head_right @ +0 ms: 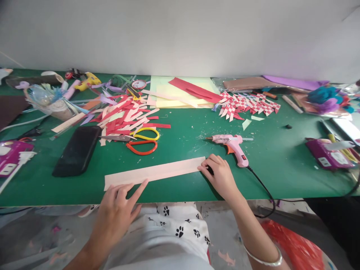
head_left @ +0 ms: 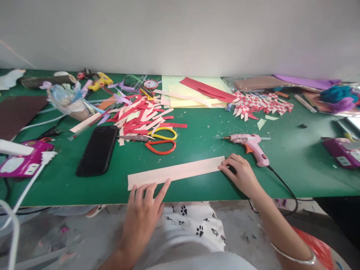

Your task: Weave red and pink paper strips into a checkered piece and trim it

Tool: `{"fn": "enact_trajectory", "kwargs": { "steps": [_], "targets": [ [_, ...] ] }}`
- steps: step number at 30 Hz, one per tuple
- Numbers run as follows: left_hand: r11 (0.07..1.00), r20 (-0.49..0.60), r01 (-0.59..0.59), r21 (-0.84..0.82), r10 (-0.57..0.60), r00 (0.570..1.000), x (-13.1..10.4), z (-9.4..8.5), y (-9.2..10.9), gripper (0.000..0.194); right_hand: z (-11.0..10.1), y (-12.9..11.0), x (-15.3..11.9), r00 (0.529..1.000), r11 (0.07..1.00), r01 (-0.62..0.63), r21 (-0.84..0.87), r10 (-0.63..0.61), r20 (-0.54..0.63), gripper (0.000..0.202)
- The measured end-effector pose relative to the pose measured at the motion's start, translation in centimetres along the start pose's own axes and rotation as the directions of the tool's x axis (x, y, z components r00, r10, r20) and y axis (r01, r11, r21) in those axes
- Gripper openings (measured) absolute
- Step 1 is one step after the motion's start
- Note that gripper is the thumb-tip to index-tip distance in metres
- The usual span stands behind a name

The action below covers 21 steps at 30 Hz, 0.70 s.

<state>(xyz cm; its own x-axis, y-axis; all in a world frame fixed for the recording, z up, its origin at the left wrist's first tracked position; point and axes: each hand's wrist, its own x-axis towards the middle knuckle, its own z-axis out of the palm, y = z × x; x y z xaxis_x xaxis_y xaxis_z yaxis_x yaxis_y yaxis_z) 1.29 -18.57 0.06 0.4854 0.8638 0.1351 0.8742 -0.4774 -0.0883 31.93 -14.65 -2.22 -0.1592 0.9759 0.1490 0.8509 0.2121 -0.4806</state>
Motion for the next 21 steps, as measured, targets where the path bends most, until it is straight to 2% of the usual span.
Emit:
{"fn": "enact_trajectory", "kwargs": {
  "steps": [7, 11, 14, 17, 21],
  "targets": [
    [1.0, 0.023, -0.005, 0.011, 0.005, 1.0, -0.2, -0.2, 0.2, 0.054, -0.3, 0.0, 0.4, 1.0, 1.0, -0.001, -0.028, 0.002, 0.025, 0.028],
    [0.988, -0.04, -0.128, -0.091, 0.125, 0.991, 1.3, -0.3, 2.4, 0.053, -0.1, 0.0, 0.6, 1.0, 0.999, 0.017, -0.051, -0.016, 0.026, 0.028],
    [0.955, -0.033, -0.231, -0.185, 0.229, 0.973, 3.2, 0.2, 4.8, 0.057, 0.2, -0.7, 0.5, 1.0, 0.997, 0.018, -0.077, -0.017, 0.017, 0.026],
    [0.947, 0.017, -0.233, -0.222, 0.243, 0.97, 4.9, 1.0, 6.4, 0.062, 0.1, -1.4, 0.3, 0.999, 0.998, 0.025, -0.049, -0.023, 0.047, 0.025],
    [0.946, 0.082, -0.211, -0.245, 0.238, 0.968, 5.8, 1.5, 6.9, 0.066, -0.5, -1.6, 0.1, 0.995, 0.997, 0.018, 0.07, -0.025, 0.094, 0.019]
  ]
}}
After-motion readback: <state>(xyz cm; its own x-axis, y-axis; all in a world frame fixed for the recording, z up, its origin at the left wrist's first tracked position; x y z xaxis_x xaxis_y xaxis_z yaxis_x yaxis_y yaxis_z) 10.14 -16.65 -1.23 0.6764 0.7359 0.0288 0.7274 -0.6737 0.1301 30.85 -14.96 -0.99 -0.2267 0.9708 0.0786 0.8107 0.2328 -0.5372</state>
